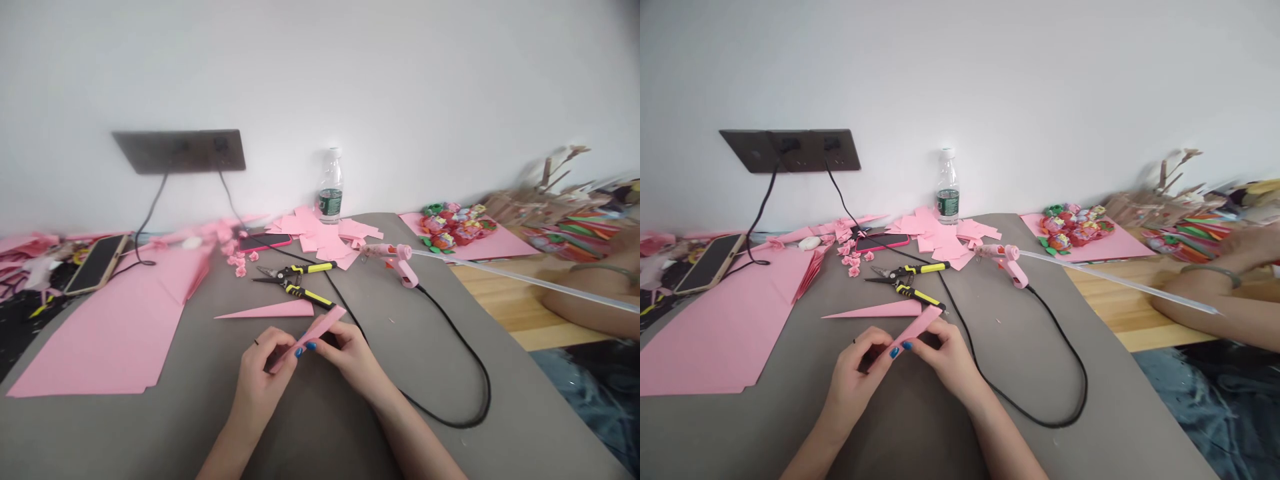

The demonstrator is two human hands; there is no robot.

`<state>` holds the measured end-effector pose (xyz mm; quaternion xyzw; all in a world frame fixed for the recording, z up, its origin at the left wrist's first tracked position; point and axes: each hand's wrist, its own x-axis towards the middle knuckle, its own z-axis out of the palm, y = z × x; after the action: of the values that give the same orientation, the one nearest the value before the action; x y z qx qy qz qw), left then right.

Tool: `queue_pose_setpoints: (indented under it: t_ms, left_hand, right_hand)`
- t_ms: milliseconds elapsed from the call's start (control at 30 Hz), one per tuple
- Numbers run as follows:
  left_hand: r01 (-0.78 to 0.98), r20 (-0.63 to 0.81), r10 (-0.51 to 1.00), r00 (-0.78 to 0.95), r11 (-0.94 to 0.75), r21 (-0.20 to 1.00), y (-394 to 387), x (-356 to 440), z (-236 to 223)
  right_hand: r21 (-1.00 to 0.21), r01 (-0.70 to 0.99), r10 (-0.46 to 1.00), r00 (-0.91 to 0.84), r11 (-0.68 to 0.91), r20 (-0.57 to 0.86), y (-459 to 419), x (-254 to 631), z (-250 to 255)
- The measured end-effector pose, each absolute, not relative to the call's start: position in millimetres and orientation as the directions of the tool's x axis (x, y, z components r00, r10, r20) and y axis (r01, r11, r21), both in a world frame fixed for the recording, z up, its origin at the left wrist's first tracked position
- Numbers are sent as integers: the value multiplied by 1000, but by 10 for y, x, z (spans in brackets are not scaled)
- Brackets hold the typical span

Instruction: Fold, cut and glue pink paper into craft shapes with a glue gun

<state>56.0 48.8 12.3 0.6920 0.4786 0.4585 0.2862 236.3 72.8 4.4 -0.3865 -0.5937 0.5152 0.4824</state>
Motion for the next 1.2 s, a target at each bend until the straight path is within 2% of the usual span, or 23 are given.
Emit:
queue_pose_setpoints:
  t_ms: [100,200,467,700,833,933,1067,1200]
  left_hand:
    - [367,462,881,102,-465,806,494,570,117]
    - [368,512,855,86,-505,781,483,569,103]
    - [383,534,845,27,-502,775,478,526,19]
    - [384,514,858,0,-474,792,482,545,36]
    - [367,457,889,4,-427,827,474,555,70]
    - [380,388,922,-5,-357,853,473,557,82]
    - [380,232,973,22,-222,898,474,544,89]
    - [295,47,995,90,-72,953,487,509,95]
  right_hand:
    - [-963,-76,936,-226,258,268,731,2344,38]
    - [-956,-75,938,-183,284,293,730,2326,29]
    - [-985,78,985,-94,152,145,687,2216,11]
    - [-994,37,994,-48,103,101,682,2195,-29]
    - [-997,-60,994,-90,55,60,696,2257,-32]
    - [-997,-69,991,-127,29,38,700,2281,-24]
    - [-998,-61,988,-155,9,18,701,2267,5]
    - [-999,-4,990,-136,36,36,707,2256,21]
